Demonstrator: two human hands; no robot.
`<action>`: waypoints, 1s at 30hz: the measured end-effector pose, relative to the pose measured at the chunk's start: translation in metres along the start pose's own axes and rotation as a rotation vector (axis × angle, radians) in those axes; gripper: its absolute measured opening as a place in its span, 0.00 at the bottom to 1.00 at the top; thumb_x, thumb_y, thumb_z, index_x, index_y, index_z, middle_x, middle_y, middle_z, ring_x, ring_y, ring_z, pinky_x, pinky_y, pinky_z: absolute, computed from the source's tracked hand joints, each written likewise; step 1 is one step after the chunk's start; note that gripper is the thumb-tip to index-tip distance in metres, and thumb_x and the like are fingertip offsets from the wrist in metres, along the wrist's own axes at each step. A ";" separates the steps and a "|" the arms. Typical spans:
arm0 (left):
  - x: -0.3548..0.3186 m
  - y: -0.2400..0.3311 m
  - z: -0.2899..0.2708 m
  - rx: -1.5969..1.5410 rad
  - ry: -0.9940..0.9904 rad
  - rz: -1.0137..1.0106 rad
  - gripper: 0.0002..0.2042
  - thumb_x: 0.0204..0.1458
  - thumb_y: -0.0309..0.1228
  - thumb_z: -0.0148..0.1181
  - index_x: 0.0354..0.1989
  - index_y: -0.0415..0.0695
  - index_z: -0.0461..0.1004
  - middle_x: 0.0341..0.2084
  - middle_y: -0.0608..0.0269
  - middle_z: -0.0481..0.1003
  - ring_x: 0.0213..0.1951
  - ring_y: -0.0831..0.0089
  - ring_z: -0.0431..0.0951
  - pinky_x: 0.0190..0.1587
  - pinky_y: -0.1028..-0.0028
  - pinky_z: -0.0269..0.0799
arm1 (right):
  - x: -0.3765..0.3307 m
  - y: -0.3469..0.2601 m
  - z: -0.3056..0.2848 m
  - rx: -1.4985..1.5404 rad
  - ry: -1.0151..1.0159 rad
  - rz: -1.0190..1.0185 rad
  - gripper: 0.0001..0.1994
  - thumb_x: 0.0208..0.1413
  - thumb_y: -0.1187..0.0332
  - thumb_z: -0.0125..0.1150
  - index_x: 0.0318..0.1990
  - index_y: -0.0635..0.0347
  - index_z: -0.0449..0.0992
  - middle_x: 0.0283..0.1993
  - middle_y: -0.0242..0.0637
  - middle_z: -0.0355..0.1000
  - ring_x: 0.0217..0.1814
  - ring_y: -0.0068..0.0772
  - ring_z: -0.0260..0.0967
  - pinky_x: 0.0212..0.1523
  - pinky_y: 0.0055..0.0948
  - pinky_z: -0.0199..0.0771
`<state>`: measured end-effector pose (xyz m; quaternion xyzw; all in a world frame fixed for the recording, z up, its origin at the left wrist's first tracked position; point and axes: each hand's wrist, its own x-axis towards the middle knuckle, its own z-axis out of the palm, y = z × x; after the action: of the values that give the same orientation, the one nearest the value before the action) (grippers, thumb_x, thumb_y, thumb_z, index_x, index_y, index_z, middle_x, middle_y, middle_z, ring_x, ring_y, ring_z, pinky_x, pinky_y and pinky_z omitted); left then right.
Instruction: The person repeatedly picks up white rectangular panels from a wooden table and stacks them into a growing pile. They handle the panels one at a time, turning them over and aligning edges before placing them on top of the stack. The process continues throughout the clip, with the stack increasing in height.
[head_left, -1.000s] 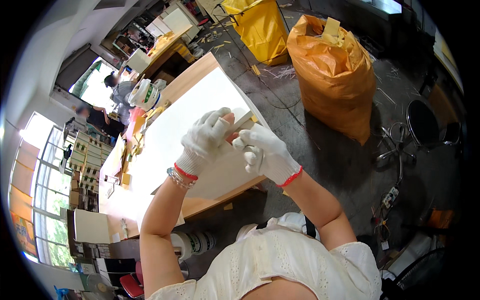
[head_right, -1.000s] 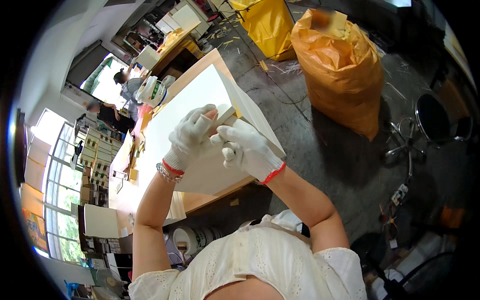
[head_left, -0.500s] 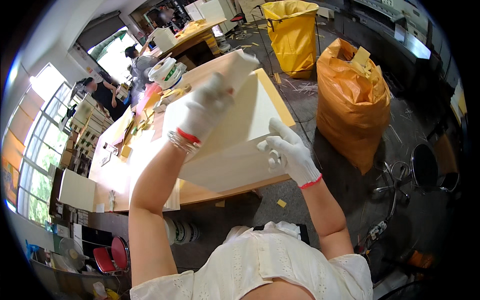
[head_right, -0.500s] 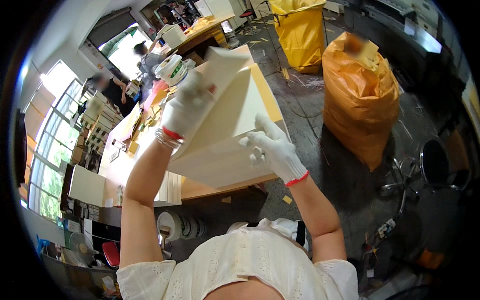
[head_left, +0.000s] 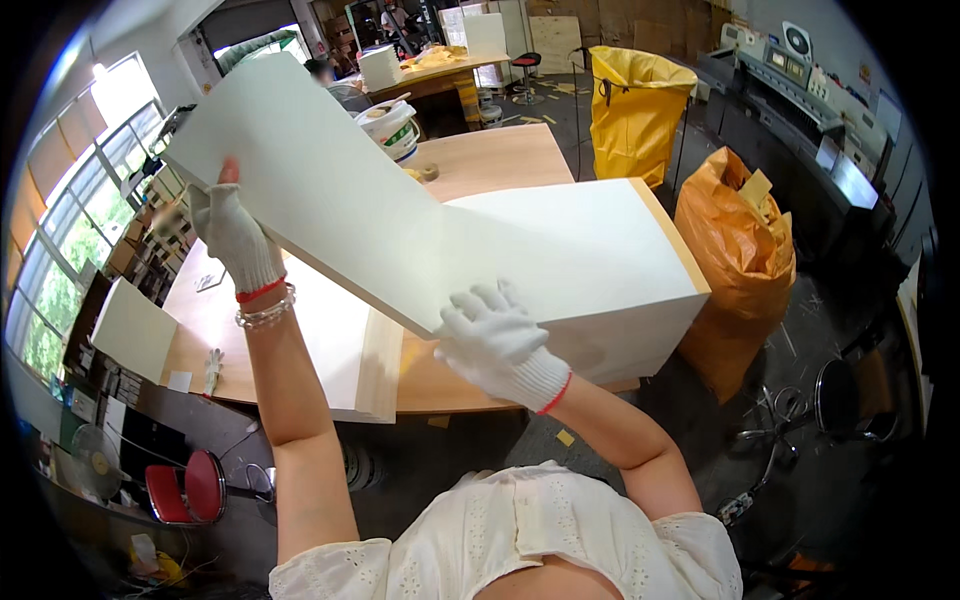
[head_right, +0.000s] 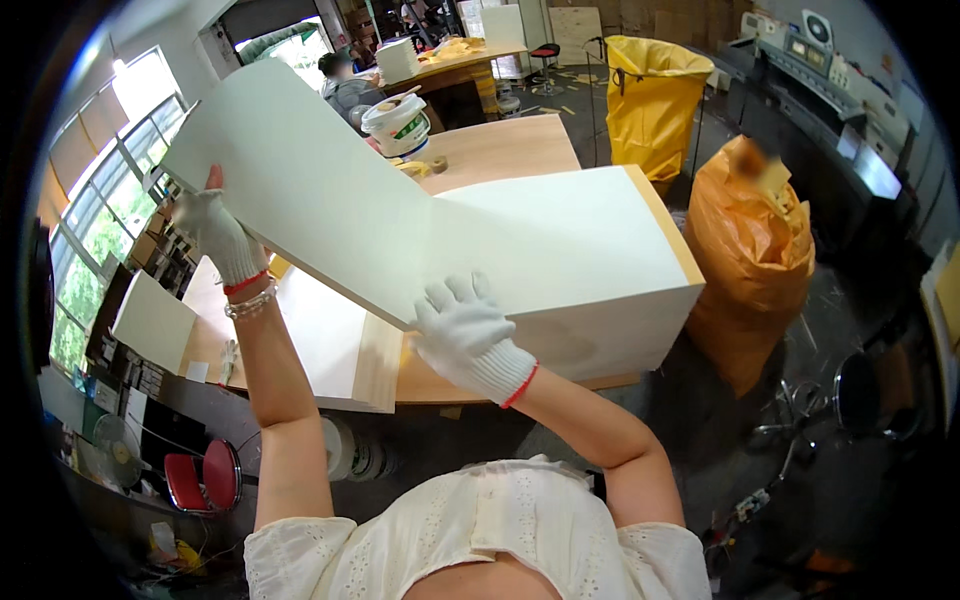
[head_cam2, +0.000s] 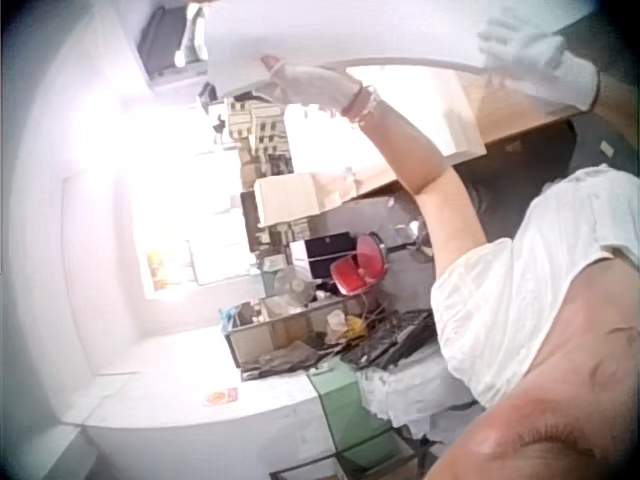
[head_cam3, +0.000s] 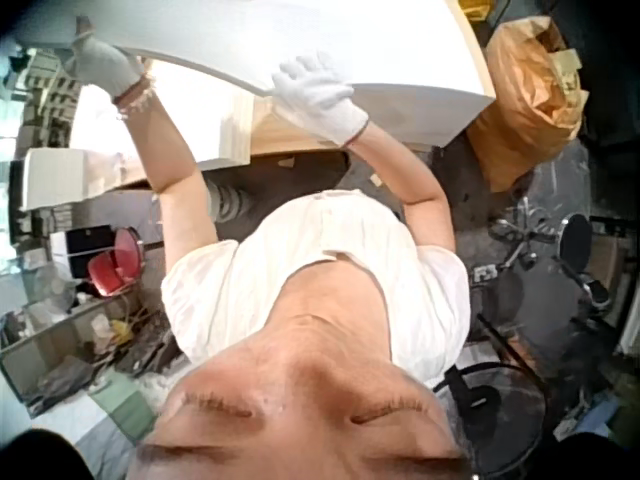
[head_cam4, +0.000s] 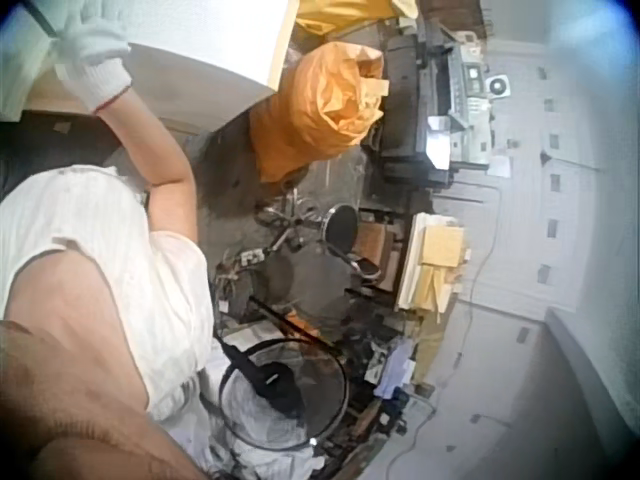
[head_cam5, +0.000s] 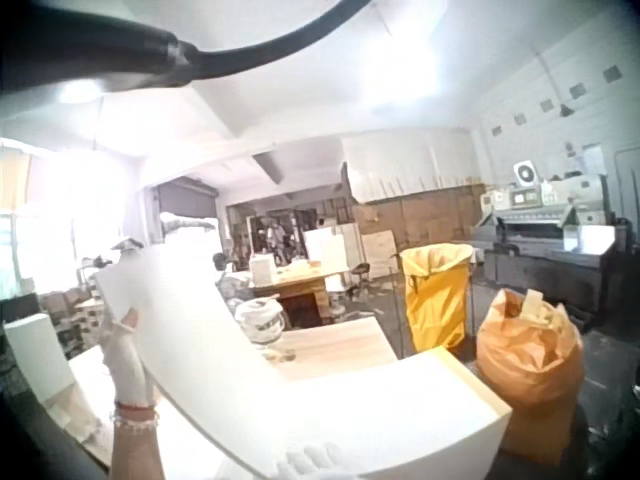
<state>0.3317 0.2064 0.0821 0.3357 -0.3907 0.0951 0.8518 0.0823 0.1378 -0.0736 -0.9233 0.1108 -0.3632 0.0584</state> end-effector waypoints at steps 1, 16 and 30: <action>0.003 -0.004 -0.007 -0.048 0.013 -0.008 0.11 0.52 0.25 0.59 0.44 0.38 0.72 0.37 0.60 0.75 0.36 0.72 0.78 0.37 0.75 0.76 | 0.004 -0.004 0.008 -0.011 -0.022 0.017 0.21 0.41 0.62 0.71 0.42 0.59 0.70 0.45 0.39 0.69 0.50 0.43 0.65 0.58 0.47 0.64; 0.093 -0.087 -0.105 -0.365 0.163 -0.245 0.11 0.51 0.23 0.59 0.44 0.37 0.73 0.35 0.59 0.75 0.34 0.68 0.78 0.35 0.73 0.77 | 0.018 -0.034 0.025 -0.096 -0.072 0.080 0.25 0.37 0.58 0.75 0.42 0.59 0.71 0.49 0.39 0.70 0.54 0.46 0.67 0.57 0.47 0.65; -0.001 0.004 -0.102 0.487 0.126 0.425 0.17 0.52 0.29 0.65 0.46 0.33 0.68 0.36 0.59 0.73 0.28 0.75 0.71 0.33 0.75 0.71 | 0.118 -0.135 0.189 0.559 0.427 0.126 0.44 0.50 0.62 0.70 0.68 0.69 0.49 0.61 0.57 0.63 0.61 0.56 0.65 0.59 0.41 0.66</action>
<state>0.3911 0.2752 0.0354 0.4340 -0.3645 0.3820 0.7300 0.3169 0.2448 -0.1083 -0.7662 0.0734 -0.5600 0.3066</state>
